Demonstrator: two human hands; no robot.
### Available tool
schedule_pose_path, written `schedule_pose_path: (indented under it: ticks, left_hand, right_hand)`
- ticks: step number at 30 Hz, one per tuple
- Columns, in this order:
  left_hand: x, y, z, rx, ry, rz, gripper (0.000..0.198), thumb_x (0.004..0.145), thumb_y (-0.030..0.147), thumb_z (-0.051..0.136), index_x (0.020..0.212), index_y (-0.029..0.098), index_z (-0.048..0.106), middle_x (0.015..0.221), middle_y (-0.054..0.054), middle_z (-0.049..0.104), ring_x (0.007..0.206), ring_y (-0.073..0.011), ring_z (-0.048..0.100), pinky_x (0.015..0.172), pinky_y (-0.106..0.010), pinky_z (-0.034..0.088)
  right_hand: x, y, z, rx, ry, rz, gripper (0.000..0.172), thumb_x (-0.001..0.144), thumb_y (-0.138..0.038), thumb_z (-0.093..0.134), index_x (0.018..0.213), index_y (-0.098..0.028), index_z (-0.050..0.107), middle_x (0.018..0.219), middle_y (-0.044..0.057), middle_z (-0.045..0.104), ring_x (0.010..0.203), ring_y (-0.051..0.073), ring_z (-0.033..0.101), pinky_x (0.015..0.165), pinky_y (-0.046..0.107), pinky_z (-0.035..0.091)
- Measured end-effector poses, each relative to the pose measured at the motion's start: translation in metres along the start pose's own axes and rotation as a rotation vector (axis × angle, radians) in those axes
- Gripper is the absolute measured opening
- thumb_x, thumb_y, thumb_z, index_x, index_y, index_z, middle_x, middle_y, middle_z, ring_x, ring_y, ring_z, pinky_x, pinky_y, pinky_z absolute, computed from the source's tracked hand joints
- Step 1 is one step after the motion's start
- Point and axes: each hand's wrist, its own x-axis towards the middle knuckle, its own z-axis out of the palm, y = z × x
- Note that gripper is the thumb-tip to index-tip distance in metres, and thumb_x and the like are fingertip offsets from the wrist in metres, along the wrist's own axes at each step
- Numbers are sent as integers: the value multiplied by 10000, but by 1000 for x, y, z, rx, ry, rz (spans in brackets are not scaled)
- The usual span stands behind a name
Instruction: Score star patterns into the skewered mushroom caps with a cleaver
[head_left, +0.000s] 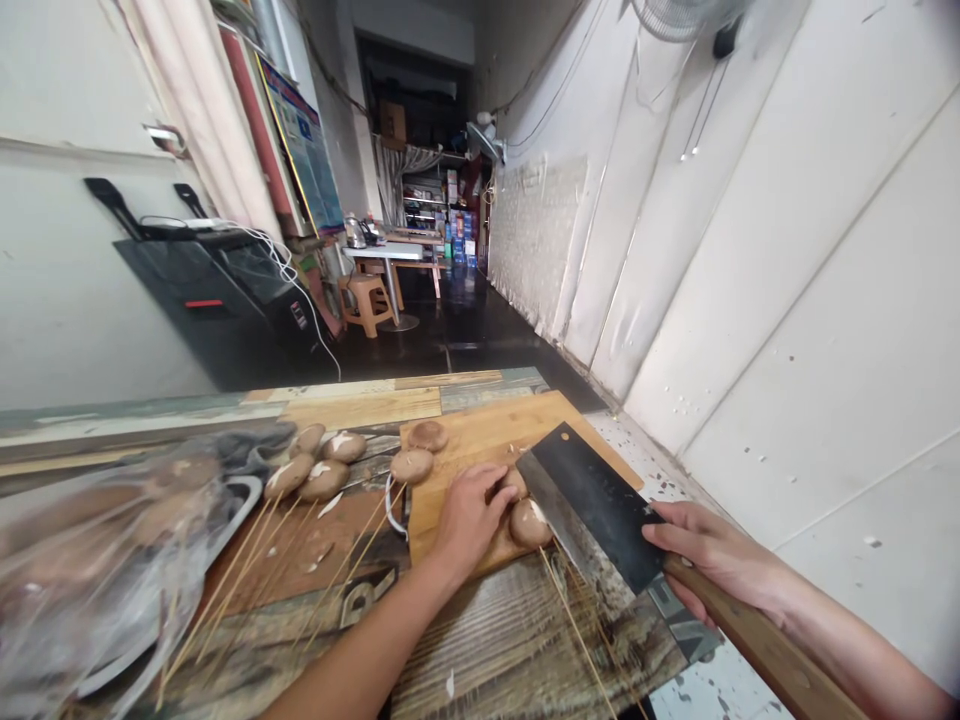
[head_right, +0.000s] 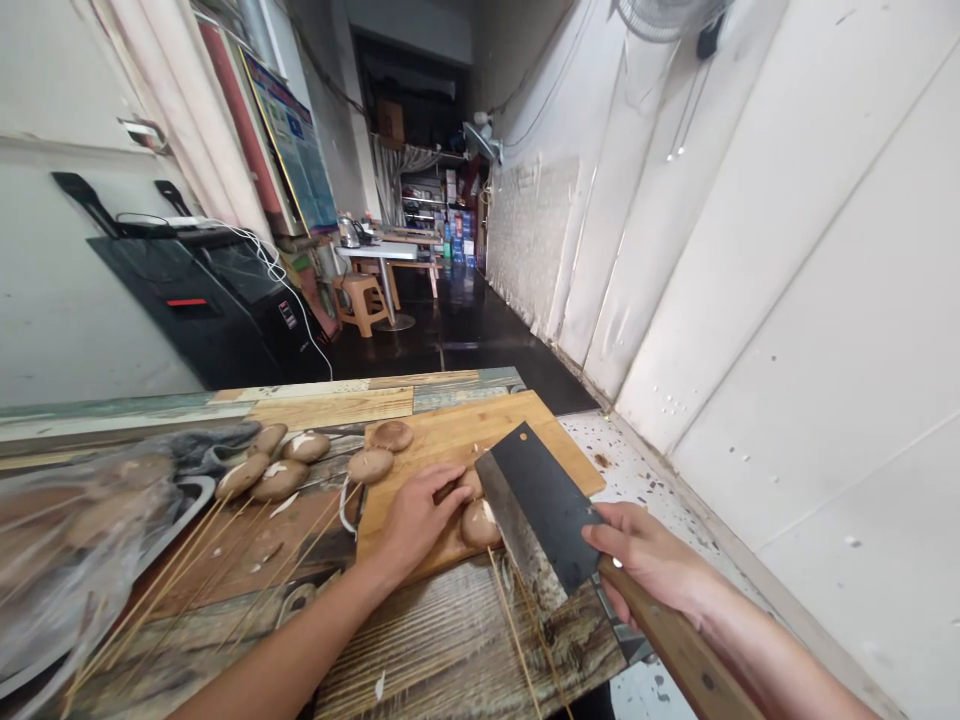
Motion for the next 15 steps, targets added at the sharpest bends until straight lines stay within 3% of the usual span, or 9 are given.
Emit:
schedule_pose_path:
  ticks: [15]
  left_hand:
    - [0,-1,1,13,-6,11,250,833,325,562,988,229,733,1076,-65,715,1017,-240,628,942,-404,462]
  right_hand:
    - [21,-19,3,-45,-31,-2,311,707,-514,563,688,-236,425,309,-44,516,233,98,399,265,170,286]
